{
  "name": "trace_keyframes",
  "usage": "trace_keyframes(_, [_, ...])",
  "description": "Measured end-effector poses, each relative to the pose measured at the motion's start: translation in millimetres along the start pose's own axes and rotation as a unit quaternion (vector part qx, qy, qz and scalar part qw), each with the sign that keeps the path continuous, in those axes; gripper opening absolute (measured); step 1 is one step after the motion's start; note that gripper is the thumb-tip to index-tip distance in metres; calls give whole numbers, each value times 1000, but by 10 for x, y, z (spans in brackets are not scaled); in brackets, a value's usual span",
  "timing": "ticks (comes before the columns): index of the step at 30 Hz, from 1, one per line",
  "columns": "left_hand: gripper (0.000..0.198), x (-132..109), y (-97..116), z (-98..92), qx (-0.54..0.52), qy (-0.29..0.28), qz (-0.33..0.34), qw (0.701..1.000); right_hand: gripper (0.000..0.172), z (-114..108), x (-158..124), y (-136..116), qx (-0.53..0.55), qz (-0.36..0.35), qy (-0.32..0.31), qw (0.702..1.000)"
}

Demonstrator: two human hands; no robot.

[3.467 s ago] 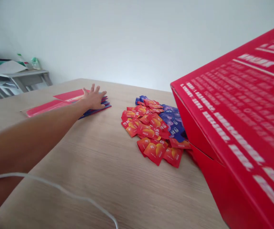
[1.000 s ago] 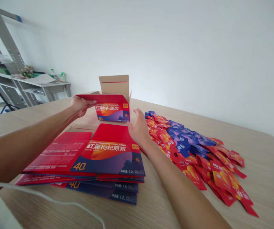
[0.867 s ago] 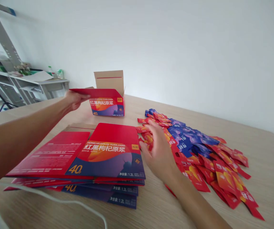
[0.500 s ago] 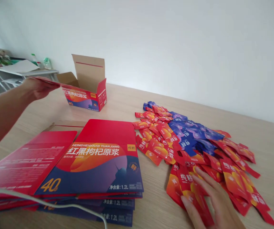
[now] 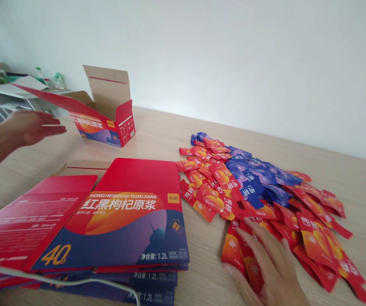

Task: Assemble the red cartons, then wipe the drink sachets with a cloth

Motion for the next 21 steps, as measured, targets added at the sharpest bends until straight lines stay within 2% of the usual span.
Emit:
trace_keyframes(3, [21, -572, -90, -19, 15, -51, -110, 993, 39, -188, 91, -179, 63, 54, 51, 995])
trace_keyframes(5, [30, -945, -148, -99, 80, -79, -123, 986, 30, -297, 188, -348, 127, 94, 49, 986])
trace_keyframes(7, [51, -1272, -197, -194, 136, -122, -112, 977, 29, -339, 334, -537, 223, 152, -5, 963])
trace_keyframes(10, [73, -1651, -237, -305, 170, -182, -117, 961, 46, -262, 645, -810, 384, 239, -112, 885])
trace_keyframes(12, [72, -1823, -226, -343, 165, -189, -125, 960, 52, -162, 889, -948, 434, 258, -154, 849])
trace_keyframes(15, [68, -1999, -175, -360, 141, -177, -125, 966, 41, -5, 1197, -1064, 461, 290, -203, 814])
trace_keyframes(18, [62, -2135, -134, -367, 105, -188, -143, 966, 26, 89, 1350, -1125, 490, 319, -207, 785])
trace_keyframes(21, [54, -2253, -100, -380, 50, -195, -168, 965, 29, 113, 1359, -1189, 550, 323, -196, 745])
Point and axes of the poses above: each hand's wrist, its own x-axis towards the middle knuckle, its own z-axis out of the palm, y = z × x, the point moved 2 cm from there along x, towards the middle knuckle, and after that the axes turned 5 degrees about x, right-handed, at the moved point
